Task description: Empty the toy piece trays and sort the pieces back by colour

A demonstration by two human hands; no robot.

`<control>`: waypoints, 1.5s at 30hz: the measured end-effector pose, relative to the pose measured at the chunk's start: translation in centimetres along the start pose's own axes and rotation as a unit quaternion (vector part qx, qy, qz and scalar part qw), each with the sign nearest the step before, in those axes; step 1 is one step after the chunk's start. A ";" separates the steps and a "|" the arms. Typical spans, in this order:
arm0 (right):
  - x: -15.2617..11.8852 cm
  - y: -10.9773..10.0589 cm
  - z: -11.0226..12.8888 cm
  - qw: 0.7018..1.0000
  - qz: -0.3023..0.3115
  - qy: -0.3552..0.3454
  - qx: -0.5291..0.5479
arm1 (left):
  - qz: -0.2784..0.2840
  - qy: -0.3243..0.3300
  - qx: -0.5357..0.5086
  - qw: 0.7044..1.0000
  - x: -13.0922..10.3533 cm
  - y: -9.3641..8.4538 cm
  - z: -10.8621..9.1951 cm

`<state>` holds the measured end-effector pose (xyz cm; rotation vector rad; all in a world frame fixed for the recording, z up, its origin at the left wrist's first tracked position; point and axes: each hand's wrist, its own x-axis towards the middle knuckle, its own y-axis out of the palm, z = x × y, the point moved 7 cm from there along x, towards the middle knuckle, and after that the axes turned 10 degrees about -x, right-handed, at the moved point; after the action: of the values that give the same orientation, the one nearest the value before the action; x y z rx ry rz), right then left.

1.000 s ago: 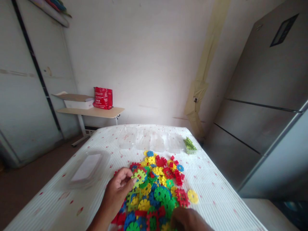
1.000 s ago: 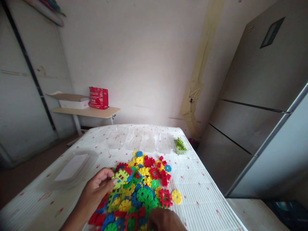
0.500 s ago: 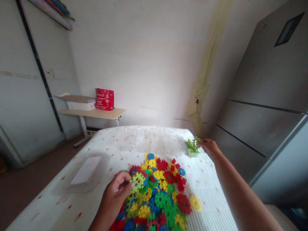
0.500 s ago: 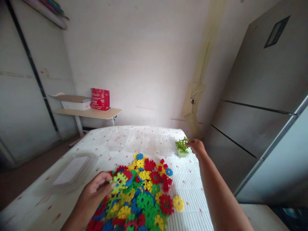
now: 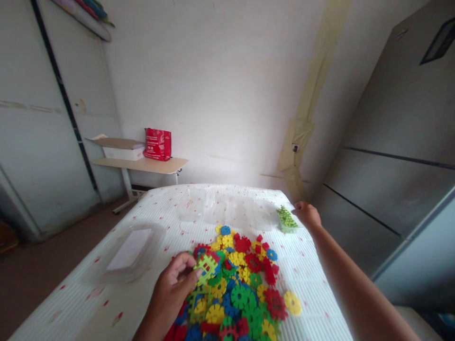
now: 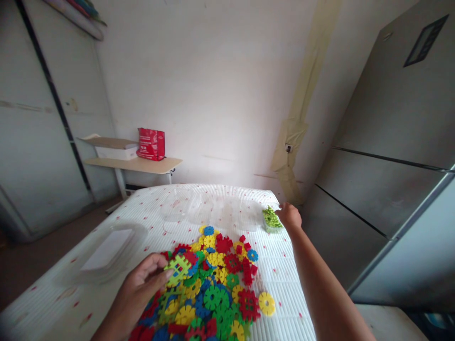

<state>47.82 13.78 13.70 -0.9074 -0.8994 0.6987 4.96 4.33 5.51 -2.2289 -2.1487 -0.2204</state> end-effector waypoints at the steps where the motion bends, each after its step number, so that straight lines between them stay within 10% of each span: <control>1: -0.6 -0.2 0.7 1.000 0.003 -0.012 0.012 | 0.000 -0.005 -0.004 1.000 0.0 0.1 0.0; 7: -7.5 -0.1 7.6 0.978 0.070 -0.135 0.140 | -0.001 -0.050 -0.081 0.995 -0.6 1.1 0.0; 13: -17.3 3.7 14.2 0.835 0.338 -0.149 0.408 | -0.017 -0.067 -0.137 0.988 -0.9 1.5 0.3; 25: -21.6 5.7 16.4 0.772 0.430 -0.098 0.457 | -0.012 -0.070 -0.141 0.988 -0.7 2.3 1.3; 29: -17.8 4.1 14.1 0.815 0.368 -0.093 0.437 | -0.031 -0.092 -0.157 0.983 -0.6 2.2 2.0; 34: -6.4 -0.6 6.3 0.984 0.037 -0.040 0.168 | -0.049 -0.100 -0.139 0.984 -0.5 1.4 1.6; 45: 3.3 3.0 2.1 0.997 0.039 0.015 -0.066 | -0.048 -0.105 -0.104 0.988 -0.3 1.0 1.6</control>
<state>47.02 18.58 12.85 -1.0737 -0.8959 0.6977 6.02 4.17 3.99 -2.3552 -2.4496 -0.2317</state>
